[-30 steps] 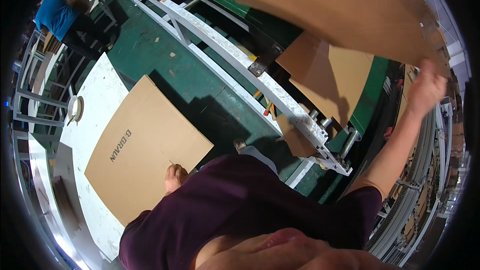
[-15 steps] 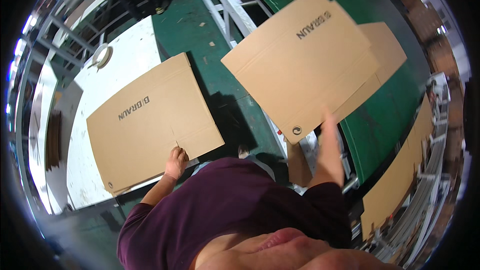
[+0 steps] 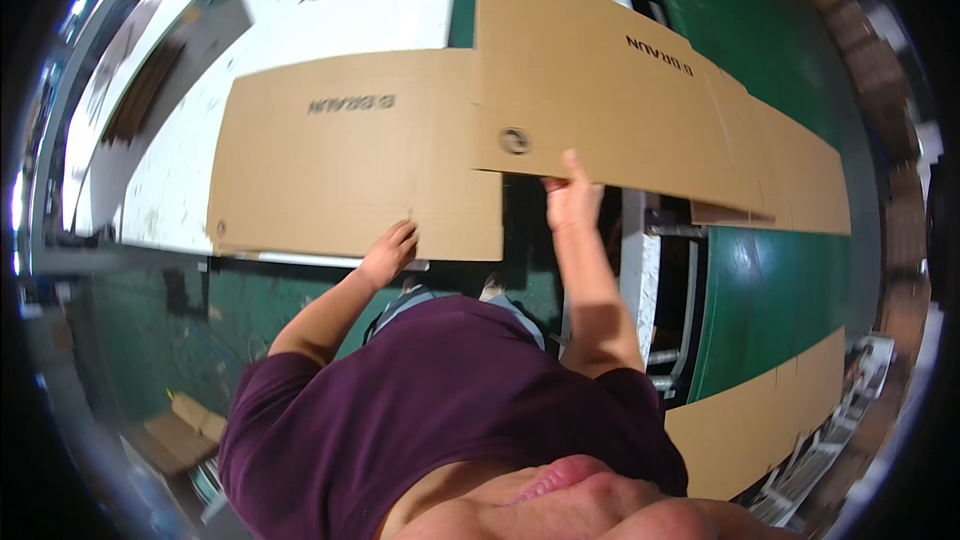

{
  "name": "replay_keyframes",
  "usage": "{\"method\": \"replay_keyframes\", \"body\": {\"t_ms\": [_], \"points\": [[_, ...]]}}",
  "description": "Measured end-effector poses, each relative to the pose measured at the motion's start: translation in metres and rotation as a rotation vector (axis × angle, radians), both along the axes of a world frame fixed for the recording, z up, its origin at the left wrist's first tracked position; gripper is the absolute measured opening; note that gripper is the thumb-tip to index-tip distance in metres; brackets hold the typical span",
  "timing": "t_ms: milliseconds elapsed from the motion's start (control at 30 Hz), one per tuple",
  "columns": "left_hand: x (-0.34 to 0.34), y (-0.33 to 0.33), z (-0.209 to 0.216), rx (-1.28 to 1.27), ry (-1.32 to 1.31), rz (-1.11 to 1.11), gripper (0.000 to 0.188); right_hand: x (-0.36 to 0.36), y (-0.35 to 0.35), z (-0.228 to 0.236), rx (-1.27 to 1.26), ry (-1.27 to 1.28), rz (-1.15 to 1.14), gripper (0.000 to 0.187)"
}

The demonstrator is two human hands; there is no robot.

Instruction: The person folds flat cardboard sheets into box shapes on a conveyor belt. They repeatedly pick up a sheet, fold the side flaps inward, and then fold the top and bottom flaps to form a closed box before placing it on the moving belt.

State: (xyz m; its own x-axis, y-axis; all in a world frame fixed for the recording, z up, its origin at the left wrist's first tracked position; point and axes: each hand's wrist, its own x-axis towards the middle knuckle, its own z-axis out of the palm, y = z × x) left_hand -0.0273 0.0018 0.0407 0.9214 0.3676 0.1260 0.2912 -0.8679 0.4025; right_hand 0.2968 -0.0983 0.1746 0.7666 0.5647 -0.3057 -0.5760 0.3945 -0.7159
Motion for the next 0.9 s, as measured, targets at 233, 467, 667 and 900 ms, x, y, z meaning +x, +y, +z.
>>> {"method": "replay_keyframes", "body": {"t_ms": [233, 467, 667, 900], "points": [[-0.018, -0.006, -0.071, -0.258, -0.005, 0.027, 0.042, -0.157, -0.016, -0.054, 0.082, 0.375, 0.244, 0.031], [-0.005, -0.009, -0.060, -0.216, 0.009, 0.036, 0.042, -0.269, 0.031, -0.093, -0.056, 0.330, 0.398, 0.041], [-0.072, -0.017, -0.051, -0.174, 0.130, -0.062, 0.042, -0.341, 0.075, -0.137, -0.033, 0.836, 0.732, 0.059], [-0.156, -0.014, 0.029, -0.703, 0.552, 0.034, 0.026, -0.343, 0.079, -0.175, -0.419, 0.807, 1.046, 0.087]]}}
